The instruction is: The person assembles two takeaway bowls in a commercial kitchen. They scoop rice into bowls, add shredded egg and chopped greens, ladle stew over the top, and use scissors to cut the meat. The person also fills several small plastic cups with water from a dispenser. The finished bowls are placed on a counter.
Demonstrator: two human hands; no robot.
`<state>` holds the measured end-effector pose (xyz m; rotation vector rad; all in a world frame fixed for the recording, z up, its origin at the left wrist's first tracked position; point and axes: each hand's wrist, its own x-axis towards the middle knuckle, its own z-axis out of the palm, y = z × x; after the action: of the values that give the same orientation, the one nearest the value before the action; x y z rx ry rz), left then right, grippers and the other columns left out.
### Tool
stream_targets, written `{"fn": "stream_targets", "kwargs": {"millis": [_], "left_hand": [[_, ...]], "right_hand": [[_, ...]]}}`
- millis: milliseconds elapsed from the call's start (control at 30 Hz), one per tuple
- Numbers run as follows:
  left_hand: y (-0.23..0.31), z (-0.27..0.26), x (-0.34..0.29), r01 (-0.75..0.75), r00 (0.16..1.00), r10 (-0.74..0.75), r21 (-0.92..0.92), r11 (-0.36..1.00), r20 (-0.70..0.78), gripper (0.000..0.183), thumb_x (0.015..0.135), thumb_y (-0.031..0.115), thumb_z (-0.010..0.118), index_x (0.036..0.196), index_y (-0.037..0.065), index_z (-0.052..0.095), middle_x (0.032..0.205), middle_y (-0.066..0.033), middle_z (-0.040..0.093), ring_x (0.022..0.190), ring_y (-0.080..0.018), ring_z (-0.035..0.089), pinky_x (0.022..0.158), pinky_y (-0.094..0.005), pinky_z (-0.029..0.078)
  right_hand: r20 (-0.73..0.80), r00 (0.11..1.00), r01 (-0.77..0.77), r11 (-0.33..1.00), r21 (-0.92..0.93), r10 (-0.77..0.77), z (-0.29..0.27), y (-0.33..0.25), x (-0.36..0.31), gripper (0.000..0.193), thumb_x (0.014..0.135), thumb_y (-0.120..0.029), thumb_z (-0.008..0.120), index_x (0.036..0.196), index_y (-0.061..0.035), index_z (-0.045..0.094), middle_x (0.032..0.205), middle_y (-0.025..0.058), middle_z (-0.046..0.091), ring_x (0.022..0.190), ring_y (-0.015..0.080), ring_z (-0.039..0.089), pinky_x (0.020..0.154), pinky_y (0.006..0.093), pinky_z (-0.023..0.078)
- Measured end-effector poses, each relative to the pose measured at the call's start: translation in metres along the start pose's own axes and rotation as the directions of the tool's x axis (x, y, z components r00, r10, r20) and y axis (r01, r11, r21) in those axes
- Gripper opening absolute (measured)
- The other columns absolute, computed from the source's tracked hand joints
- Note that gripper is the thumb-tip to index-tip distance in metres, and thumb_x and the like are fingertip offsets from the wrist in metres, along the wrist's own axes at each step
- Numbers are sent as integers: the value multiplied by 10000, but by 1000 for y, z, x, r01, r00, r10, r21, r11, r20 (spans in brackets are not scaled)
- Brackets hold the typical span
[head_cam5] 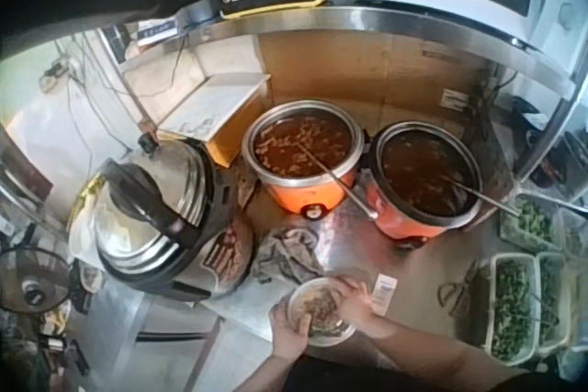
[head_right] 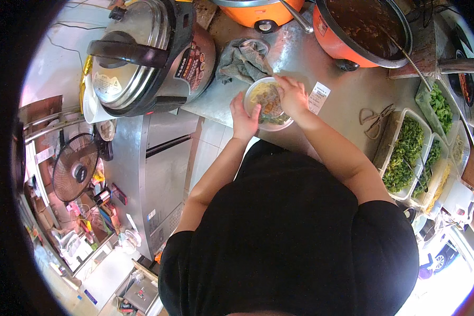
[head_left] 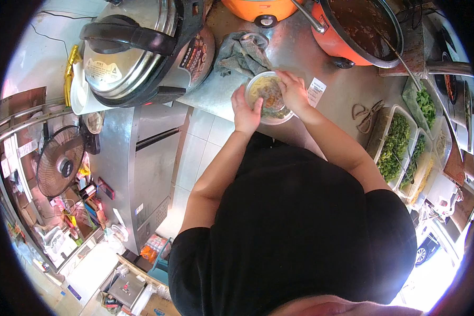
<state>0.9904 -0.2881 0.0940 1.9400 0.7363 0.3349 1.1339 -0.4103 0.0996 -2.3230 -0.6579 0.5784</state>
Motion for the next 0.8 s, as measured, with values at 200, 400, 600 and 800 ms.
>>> {"fn": "stream_targets", "kwargs": {"millis": [200,400,600,800], "left_hand": [[-3,-9,5,-411,911,364,339,846,196,685,907,269,615,1466,-1,326,1493,-254,344,1272,-452,423,1083,-472,359],[-11,0,1,-306,950,242,449,839,195,697,890,310,605,1463,10,346,1501,-211,359,1224,-420,467,1050,-482,381],[-25,7,11,-79,997,79,-8,997,-12,688,839,129,730,1346,-71,310,1352,-280,419,1177,-332,500,1034,-421,392],[4,8,1,402,908,-381,-627,667,176,557,797,41,784,1149,45,353,1176,-128,508,1085,-202,546,950,-341,463]], "right_hand": [[-31,983,158,928,-336,-178,4,-10,-9,587,917,-457,554,1434,-196,451,1478,74,432,1343,305,400,1100,497,308],[-146,866,386,824,-416,-479,20,-17,-46,573,813,-350,641,1347,-166,541,1410,33,480,1295,215,455,1126,474,274],[-160,878,412,883,-225,-450,30,-11,-74,581,799,-257,706,1349,-161,546,1306,47,556,1300,236,459,1149,497,242],[-457,707,-530,832,163,540,-17,64,-70,562,843,-465,688,1245,-112,518,1313,151,467,1241,379,414,1020,529,363]]}}
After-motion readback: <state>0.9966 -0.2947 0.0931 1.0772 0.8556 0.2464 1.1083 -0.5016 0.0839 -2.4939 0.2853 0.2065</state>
